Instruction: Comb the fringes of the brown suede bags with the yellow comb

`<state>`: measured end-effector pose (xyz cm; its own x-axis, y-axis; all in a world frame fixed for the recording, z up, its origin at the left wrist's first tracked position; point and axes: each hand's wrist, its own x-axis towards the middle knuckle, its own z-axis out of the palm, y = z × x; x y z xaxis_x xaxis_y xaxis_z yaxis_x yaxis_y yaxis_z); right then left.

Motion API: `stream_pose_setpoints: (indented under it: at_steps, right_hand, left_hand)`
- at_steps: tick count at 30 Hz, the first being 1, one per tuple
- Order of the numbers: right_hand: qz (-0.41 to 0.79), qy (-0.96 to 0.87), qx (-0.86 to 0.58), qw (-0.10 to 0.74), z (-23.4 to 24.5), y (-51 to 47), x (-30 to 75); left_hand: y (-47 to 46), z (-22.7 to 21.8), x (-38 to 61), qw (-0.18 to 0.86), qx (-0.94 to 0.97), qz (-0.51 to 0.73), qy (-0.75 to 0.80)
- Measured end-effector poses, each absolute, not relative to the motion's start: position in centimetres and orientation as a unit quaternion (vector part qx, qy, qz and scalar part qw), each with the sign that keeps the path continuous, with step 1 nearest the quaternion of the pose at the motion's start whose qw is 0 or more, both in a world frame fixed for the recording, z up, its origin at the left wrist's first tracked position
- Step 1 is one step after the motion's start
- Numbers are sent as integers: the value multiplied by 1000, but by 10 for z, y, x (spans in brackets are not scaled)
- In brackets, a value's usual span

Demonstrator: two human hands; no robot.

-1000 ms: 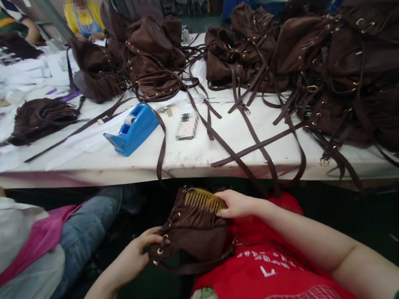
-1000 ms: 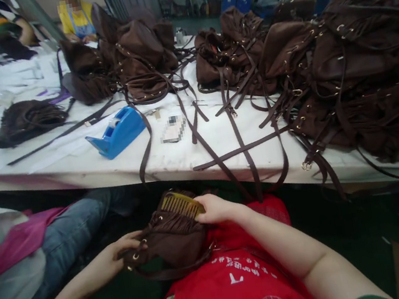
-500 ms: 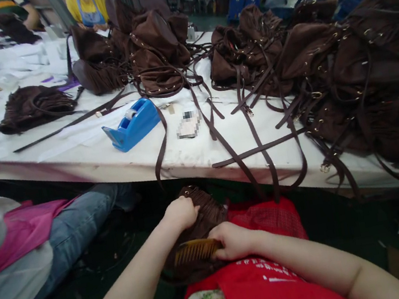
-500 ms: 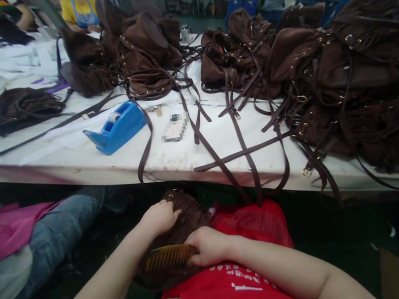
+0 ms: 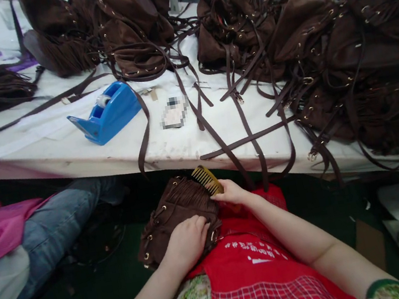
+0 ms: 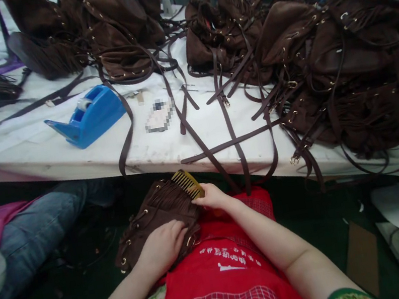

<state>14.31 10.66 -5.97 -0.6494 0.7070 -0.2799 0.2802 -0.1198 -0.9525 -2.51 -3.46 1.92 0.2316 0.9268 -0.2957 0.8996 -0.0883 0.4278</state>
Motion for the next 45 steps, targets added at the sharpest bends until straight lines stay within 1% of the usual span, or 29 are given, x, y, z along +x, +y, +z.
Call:
stream_pose_setpoints:
  at_steps: [3,6,7,8,9,11,12,14,17,20,23,25,26,29,32,36,39,41,45]
  right_hand:
    - [653,-670,-342,91,-62,109,140]
    - [663,-689,-292,16,-58,115,145]
    - [673,-685,-279,0,-57,116,147]
    - [686,-676,-267,-11,-56,117,149]
    - [702,-664,-256,-17,-56,117,150]
    - [729,-642,-240,-15,-59,115,151]
    - [729,-639,-243,-7,-61,112,151]
    - [704,-652,-282,10,-66,106,149]
    - [660,-663,-353,30,-70,100,149]
    - [696,-619,-360,62,-62,98,155]
    - [729,-579,-351,94,-49,98,161]
    - [732,-578,-348,96,-42,99,162]
    - [734,-578,-345,94,-40,99,162]
    - [738,-571,-347,92,-40,101,159]
    - [731,-567,-362,116,-47,102,155]
    - [712,-541,-431,121,-55,98,148]
    - [716,-513,-455,130,-54,93,144]
    - [749,-489,-426,137,-50,91,141]
    - [816,-443,-358,97,-45,84,130]
  left_hand:
    - [-33,31,-41,339,755,61,558]
    - [-25,39,-66,441,706,11,554]
    - [-20,40,-74,455,689,-16,564]
    - [-14,39,-81,447,679,-42,581]
    - [-7,38,-86,415,676,-62,605]
    - [10,31,-89,310,681,-73,660]
    - [19,27,-88,263,679,-59,683]
    - [35,16,-81,220,667,-5,712]
    - [51,-3,-71,250,643,62,721]
    - [52,-19,-69,297,643,89,701]
    - [46,-27,-73,280,644,172,691]
    - [42,-27,-74,260,639,217,690]
    - [40,-26,-74,259,641,218,689]
    - [38,-21,-69,274,668,162,672]
    - [38,-18,-61,271,701,106,651]
    - [41,-18,-57,295,710,69,635]
    - [42,-17,-59,320,710,109,618]
    - [42,-16,-59,343,706,155,600]
    - [38,-12,-58,417,681,210,565]
